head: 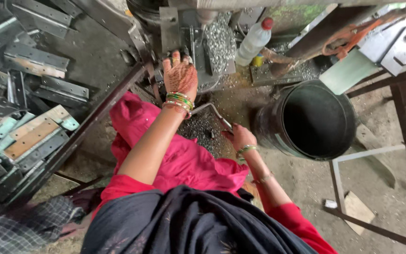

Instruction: The person repeatedly places small metal pieces onto a grinding machine and operates a lever to process them. They handle the metal pieces one at a time, moving them between the machine and a nearby pile.

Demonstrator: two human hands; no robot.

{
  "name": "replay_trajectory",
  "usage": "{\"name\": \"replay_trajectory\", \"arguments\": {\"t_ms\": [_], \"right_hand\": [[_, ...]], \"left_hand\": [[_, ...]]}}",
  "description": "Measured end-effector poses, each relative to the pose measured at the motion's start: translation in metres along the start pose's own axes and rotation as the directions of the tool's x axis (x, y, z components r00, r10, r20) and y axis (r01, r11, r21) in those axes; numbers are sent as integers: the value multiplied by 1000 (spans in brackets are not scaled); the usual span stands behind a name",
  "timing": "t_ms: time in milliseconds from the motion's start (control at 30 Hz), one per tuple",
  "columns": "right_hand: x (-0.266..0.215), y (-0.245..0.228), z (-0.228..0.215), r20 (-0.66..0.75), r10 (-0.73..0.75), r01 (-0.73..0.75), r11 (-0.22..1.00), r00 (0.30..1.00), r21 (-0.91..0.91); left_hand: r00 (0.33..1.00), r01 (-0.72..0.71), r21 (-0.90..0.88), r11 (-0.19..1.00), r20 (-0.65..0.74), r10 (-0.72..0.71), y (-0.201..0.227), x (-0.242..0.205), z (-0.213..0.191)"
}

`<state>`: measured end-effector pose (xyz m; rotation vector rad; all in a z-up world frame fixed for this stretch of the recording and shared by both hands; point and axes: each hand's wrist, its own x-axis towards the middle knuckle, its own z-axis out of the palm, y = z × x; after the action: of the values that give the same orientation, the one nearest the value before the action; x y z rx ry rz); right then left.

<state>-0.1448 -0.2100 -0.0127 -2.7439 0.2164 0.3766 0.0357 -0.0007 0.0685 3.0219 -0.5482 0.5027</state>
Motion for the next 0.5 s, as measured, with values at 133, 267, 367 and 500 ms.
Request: {"name": "replay_trajectory", "arguments": {"t_ms": [133,267,367,500], "right_hand": [[-7,-10,-33,3,101,-100,989,995,-109],[-7,-9,4,-65,53,-50,998,996,39],[-6,-10,3,-72,-8,13,998,997,65],[-8,-9,-37,-70,2,-12,988,998,-153]], "left_hand": [[995,69,20,997,64,-70,12,31,23],[996,29,-7,1000,-87,-30,13,19,20],[999,15,0,1000,40,-15,-1,22,5],[993,-4,136,991,117,-12,-4,58,1]]}}
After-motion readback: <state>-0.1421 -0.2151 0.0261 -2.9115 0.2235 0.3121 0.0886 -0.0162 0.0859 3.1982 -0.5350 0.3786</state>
